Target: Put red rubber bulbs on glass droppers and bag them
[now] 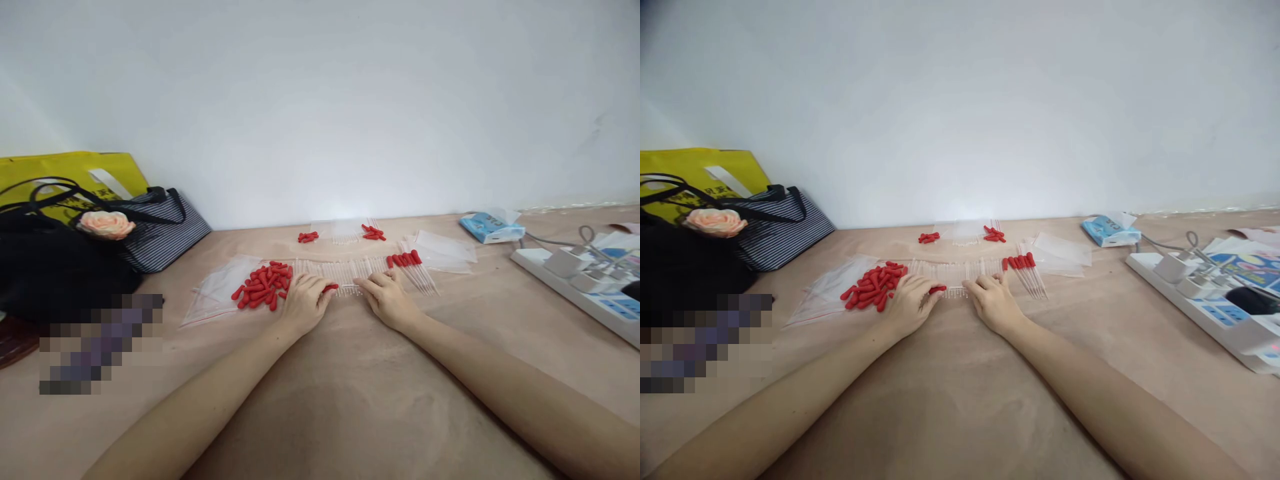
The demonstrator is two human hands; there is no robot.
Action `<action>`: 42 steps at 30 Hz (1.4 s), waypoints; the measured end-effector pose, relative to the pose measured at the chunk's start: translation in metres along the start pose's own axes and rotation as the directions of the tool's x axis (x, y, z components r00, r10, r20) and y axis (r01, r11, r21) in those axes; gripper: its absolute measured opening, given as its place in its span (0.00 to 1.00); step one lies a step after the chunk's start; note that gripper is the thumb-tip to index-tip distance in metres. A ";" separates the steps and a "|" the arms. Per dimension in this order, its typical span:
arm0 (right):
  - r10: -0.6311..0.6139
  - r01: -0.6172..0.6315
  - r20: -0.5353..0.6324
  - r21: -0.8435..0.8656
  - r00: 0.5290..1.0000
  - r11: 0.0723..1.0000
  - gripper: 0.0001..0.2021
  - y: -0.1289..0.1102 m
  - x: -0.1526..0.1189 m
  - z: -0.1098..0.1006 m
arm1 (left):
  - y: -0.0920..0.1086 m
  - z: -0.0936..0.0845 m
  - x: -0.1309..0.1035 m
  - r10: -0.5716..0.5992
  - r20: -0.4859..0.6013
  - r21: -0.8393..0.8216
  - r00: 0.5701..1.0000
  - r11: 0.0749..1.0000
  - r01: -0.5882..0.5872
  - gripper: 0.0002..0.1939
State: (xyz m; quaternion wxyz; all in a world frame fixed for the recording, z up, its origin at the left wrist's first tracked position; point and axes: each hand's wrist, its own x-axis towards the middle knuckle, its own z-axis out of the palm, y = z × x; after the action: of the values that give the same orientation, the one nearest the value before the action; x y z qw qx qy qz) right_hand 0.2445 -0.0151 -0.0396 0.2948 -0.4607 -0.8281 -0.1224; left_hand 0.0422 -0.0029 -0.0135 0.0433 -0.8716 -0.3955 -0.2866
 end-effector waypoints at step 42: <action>-0.452 0.441 -0.058 -0.144 0.890 0.886 0.15 -0.003 0.001 -0.011 | 0.008 0.002 -0.002 0.173 -0.089 0.034 0.981 0.985 -0.171 0.10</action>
State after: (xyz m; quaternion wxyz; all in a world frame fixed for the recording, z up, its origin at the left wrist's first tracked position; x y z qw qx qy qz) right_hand 0.2455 -0.0213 -0.0296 0.2659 -0.2695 -0.8882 -0.2602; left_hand 0.0478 -0.0088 -0.0153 0.0974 -0.8878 -0.3201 -0.3160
